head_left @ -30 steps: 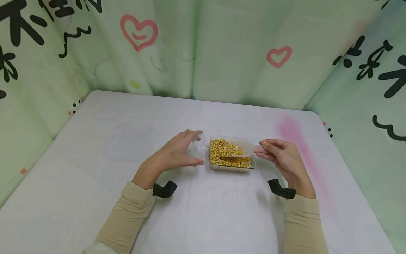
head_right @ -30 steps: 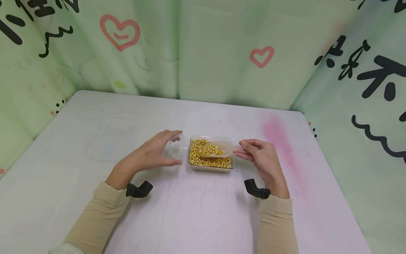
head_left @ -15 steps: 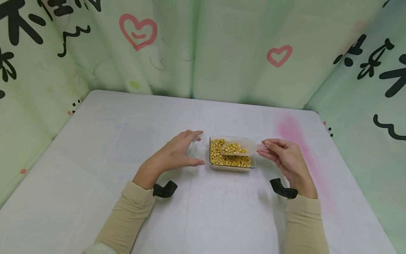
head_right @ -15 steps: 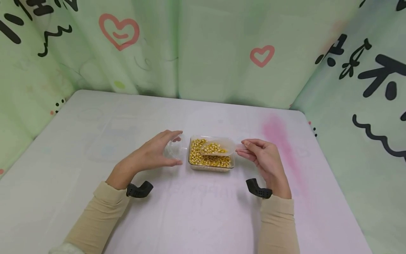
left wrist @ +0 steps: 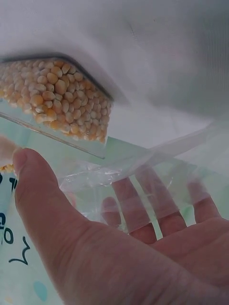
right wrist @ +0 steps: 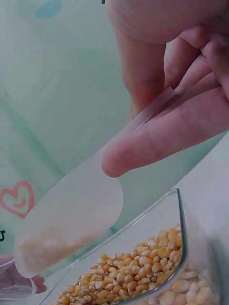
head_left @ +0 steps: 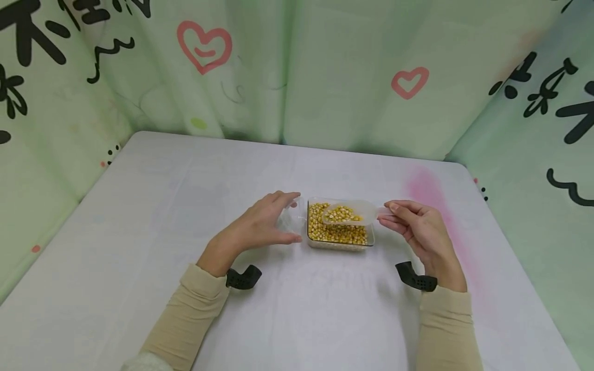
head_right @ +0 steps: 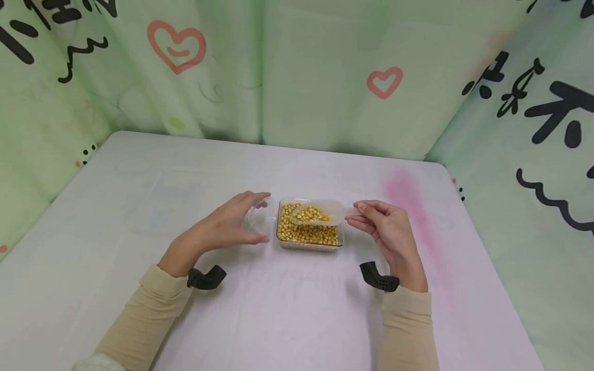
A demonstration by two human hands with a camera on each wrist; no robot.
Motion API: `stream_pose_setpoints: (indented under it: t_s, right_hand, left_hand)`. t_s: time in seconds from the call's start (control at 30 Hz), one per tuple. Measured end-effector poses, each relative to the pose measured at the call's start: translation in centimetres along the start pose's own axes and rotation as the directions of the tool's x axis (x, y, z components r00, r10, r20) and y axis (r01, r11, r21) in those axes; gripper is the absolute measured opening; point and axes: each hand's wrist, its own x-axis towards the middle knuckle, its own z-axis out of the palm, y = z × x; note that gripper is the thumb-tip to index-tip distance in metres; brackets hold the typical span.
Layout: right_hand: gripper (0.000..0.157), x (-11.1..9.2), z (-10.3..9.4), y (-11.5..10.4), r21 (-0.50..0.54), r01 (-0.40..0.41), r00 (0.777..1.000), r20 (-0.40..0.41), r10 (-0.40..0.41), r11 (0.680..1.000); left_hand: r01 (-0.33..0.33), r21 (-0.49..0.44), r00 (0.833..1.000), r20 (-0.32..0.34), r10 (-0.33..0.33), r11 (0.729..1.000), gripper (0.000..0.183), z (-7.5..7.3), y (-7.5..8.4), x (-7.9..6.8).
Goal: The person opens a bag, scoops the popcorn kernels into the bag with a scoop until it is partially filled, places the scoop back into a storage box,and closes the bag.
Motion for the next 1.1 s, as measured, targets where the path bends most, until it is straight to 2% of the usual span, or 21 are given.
stream_pose_setpoints:
  t_s: [0.33, 0.73, 1.1]
  right_hand:
    - [0.012, 0.0, 1.8, -0.2, 0.011, 0.036, 0.999, 0.039, -0.037, 0.999]
    - [0.012, -0.1, 3.8, -0.2, -0.082, 0.039, 0.999, 0.04, -0.036, 0.996]
    - [0.035, -0.6, 5.3, -0.4, -0.24, 0.064, 0.998, 0.006, -0.064, 0.969]
  left_hand:
    - [-0.046, 0.018, 0.999, -0.007, 0.046, 0.999, 0.087, 0.2, 0.3, 0.1]
    - [-0.058, 0.0, 0.998, -0.001, 0.058, 0.998, 0.088, 0.7, 0.6, 0.2]
    - [-0.053, -0.005, 0.999, 0.011, 0.053, 0.999, 0.084, 0.8, 1.0, 0.2]
